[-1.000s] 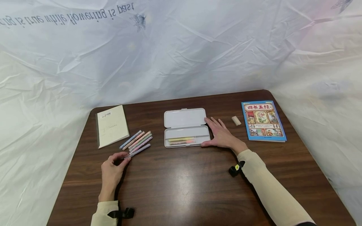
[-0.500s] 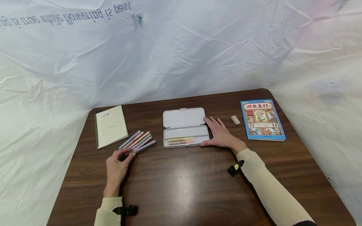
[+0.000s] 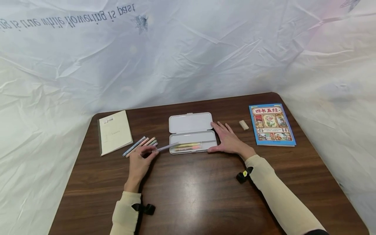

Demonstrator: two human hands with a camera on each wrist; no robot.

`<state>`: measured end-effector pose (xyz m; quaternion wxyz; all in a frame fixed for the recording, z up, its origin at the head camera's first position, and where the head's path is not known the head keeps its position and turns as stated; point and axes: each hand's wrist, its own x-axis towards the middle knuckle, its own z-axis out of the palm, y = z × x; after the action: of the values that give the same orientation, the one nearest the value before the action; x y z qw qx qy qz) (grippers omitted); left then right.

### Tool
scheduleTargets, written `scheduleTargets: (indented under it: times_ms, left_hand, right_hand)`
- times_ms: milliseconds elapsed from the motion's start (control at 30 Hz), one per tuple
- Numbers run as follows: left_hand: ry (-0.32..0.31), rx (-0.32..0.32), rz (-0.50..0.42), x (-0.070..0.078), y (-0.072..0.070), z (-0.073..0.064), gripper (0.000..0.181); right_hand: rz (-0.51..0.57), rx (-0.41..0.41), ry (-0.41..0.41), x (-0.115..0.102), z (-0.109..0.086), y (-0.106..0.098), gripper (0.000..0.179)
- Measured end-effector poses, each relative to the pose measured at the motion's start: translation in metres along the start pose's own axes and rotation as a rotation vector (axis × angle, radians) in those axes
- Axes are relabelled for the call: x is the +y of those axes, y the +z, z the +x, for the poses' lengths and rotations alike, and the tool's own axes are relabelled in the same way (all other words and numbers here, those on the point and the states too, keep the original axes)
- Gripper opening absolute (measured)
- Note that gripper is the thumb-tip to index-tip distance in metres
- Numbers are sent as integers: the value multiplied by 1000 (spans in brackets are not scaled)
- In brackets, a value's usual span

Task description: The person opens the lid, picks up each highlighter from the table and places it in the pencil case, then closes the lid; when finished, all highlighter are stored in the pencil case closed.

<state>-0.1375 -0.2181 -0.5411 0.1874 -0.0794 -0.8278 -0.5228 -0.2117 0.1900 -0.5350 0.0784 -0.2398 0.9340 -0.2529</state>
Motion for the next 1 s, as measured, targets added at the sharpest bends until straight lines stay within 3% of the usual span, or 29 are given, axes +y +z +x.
scheduleTargets:
  times_ms: [333,533,1000]
  left_hand:
    - [54,-80,74,9,31,11,22]
    - [50,-121,93,14,44,15,22]
    - [30,-198,106,22,61,20,17]
  right_hand:
    - [-1,-11,6,2,0,0,129]
    - [4,-13,6,1,1,-1,129]
    - [-2,-15,13,1,1,-1,128]
